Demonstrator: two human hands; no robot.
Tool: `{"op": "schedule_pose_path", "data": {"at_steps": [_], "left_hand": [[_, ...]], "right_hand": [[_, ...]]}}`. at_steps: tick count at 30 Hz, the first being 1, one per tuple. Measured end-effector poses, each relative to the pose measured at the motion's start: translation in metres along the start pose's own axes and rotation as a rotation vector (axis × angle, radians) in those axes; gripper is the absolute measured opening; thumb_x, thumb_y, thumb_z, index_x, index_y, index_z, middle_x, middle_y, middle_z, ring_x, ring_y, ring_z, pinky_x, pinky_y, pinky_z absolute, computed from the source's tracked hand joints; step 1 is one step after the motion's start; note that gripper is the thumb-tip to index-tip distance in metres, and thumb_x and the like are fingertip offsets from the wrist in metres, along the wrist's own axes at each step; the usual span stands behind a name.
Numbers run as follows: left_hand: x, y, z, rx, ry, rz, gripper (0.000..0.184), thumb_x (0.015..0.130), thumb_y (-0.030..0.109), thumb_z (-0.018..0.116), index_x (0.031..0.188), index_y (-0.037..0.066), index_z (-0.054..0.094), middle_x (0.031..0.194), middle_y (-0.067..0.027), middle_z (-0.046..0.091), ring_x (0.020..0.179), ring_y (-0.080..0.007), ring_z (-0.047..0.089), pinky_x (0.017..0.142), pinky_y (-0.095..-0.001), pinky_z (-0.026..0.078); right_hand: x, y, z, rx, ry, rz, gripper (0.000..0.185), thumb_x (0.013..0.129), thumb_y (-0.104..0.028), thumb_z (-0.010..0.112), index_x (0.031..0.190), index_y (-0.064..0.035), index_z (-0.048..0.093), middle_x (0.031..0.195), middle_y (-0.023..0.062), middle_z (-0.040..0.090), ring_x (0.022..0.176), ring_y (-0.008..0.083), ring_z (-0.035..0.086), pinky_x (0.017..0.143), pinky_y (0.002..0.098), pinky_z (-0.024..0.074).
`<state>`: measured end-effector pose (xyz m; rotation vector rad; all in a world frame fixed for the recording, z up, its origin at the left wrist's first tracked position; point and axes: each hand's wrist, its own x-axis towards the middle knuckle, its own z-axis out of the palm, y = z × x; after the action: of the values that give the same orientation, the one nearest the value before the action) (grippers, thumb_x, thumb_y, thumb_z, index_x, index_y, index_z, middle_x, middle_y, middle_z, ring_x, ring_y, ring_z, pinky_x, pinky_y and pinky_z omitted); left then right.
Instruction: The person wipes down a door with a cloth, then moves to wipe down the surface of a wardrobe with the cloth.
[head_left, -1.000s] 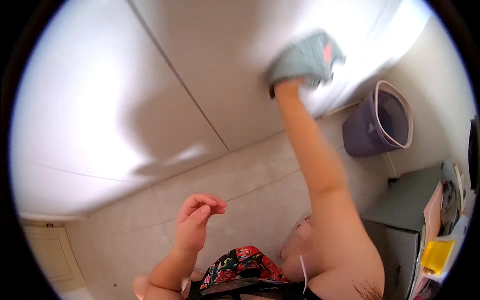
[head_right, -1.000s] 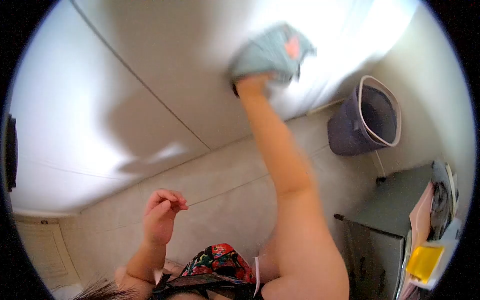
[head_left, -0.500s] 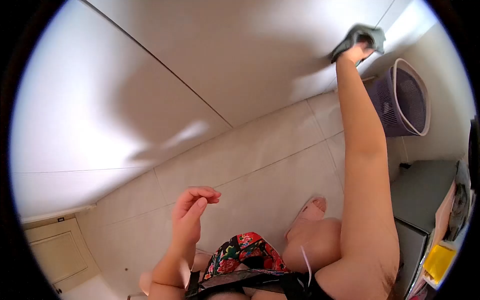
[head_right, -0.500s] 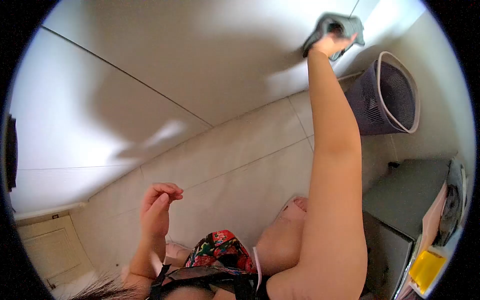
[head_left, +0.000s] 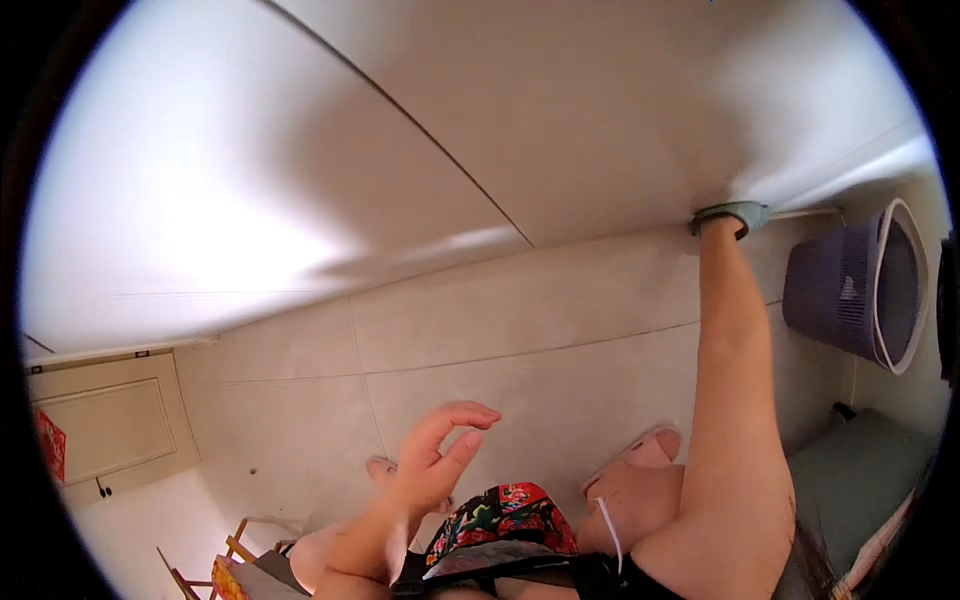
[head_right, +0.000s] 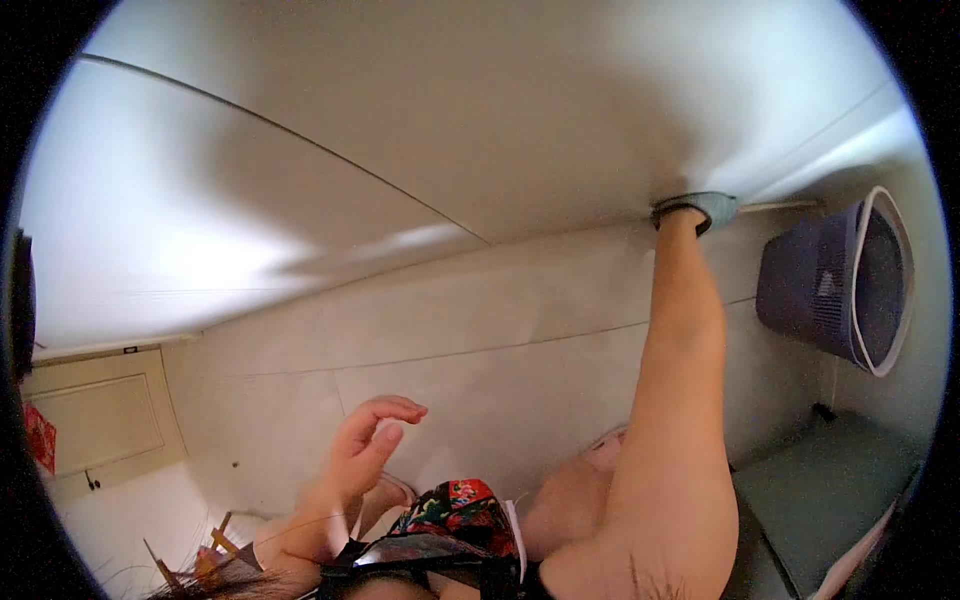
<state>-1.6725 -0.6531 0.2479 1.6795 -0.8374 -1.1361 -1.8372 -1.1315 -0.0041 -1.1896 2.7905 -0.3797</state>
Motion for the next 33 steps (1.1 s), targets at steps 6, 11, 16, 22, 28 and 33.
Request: {"op": "schedule_pose_path", "data": {"at_steps": [6,11,16,22,28,33], "left_hand": [[0.001,-0.004,0.005,0.183,-0.004,-0.061,0.018,0.084,0.009,0.054,0.101,0.005,0.060,0.103,-0.0094,0.061,0.098,-0.0227,0.057,0.087,-0.0331,0.042],[0.000,-0.012,0.015,0.256,-0.063,0.116,0.019,0.084,0.011,0.055,0.101,0.006,0.060,0.101,-0.0106,0.063,0.096,-0.0262,0.059,0.083,-0.0345,0.044],[-0.004,0.000,0.016,0.283,-0.043,0.275,0.019,0.085,0.011,0.055,0.101,0.006,0.061,0.101,-0.0101,0.063,0.095,-0.0259,0.059,0.083,-0.0345,0.045],[0.001,-0.010,0.010,0.128,0.142,0.422,0.015,0.085,0.011,0.055,0.098,0.006,0.062,0.096,-0.0092,0.064,0.091,-0.0249,0.061,0.079,-0.0325,0.047],[0.010,0.017,0.016,-0.102,0.145,0.568,0.013,0.082,0.012,0.057,0.093,0.007,0.061,0.087,-0.0095,0.064,0.081,-0.0274,0.061,0.072,-0.0353,0.048],[-0.008,0.057,-0.007,-0.214,0.269,0.955,0.007,0.078,0.011,0.059,0.085,0.009,0.061,0.079,-0.0069,0.062,0.072,-0.0282,0.058,0.062,-0.0386,0.045]], "right_hand": [[-0.135,0.003,0.038,0.475,-0.255,-0.157,0.029,0.089,-0.030,0.045,0.103,-0.0058,0.052,0.097,0.0114,0.048,0.094,0.0230,0.048,0.072,0.0428,0.0441],[-0.298,0.002,-0.002,0.882,-0.700,-0.328,0.031,0.088,-0.031,0.046,0.107,-0.0068,0.050,0.103,0.0108,0.046,0.099,0.0237,0.045,0.075,0.0433,0.0426],[-0.417,-0.007,-0.099,1.199,-1.246,-0.476,0.034,0.088,-0.032,0.047,0.112,-0.0078,0.048,0.108,0.0102,0.045,0.103,0.0244,0.043,0.079,0.0438,0.0410],[-0.357,0.019,-0.207,1.402,-1.254,-0.777,0.039,0.087,-0.033,0.048,0.117,-0.0090,0.046,0.115,0.0094,0.043,0.109,0.0252,0.040,0.083,0.0444,0.0392],[-0.284,0.009,-0.297,1.353,-0.470,-1.301,0.044,0.086,-0.034,0.049,0.122,-0.0102,0.043,0.122,0.0087,0.041,0.114,0.0261,0.037,0.087,0.0449,0.0374],[-0.314,-0.041,-0.364,0.992,0.470,-1.770,0.049,0.086,-0.035,0.050,0.127,-0.0112,0.041,0.127,0.0081,0.040,0.119,0.0268,0.035,0.091,0.0454,0.0359]]}}
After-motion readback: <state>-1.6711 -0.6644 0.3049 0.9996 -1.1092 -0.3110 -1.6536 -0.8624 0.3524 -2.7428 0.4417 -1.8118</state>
